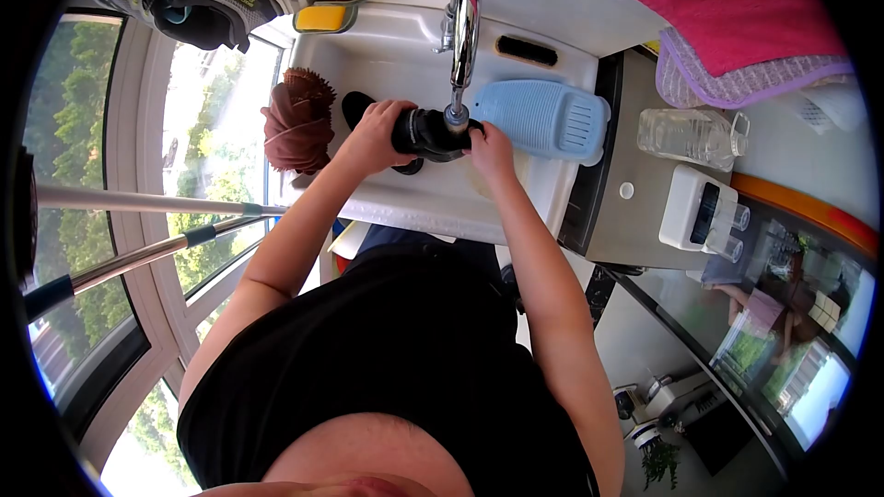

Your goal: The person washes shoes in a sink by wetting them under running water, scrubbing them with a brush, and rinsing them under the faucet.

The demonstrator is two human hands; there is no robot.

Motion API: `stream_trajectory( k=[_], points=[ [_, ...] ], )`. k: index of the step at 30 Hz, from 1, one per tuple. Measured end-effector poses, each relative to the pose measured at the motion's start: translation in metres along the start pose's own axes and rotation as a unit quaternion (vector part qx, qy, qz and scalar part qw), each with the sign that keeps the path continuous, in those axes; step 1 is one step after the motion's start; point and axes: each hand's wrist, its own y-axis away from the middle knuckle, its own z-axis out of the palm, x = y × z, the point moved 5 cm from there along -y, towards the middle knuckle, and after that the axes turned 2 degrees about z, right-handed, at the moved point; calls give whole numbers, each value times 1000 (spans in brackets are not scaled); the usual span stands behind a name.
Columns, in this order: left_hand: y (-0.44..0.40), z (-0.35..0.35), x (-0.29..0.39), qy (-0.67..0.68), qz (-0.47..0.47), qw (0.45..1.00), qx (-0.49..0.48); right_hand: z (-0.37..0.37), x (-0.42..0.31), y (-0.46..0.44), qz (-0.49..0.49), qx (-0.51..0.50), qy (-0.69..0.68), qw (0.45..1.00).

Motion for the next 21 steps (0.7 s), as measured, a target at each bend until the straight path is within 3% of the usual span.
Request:
stream_trajectory(
  k=[5, 11, 13, 14, 17, 19, 21],
  points=[
    [1, 9, -2, -10, -21, 999, -35, 1, 24, 1, 7, -7, -17, 1000],
    [9, 37, -28, 50, -98, 991, -74, -9, 4, 27, -6, 37, 71, 997],
    [15, 53, -39, -55, -59, 997, 12, -15, -21, 39, -149, 66, 308, 937],
    [15, 66, -46, -53, -57, 997, 11, -16, -25, 43, -148, 68, 309, 937],
    [16, 111, -63, 35, -75, 996, 16, -19, -42, 55, -188, 85, 311, 928],
    [21, 149, -79, 215, -208, 954, 24, -22, -55, 61, -182, 94, 355, 912],
    [17, 180, -81, 227, -176, 958, 12, -21, -67, 65, -167, 88, 397, 898]
  ],
)
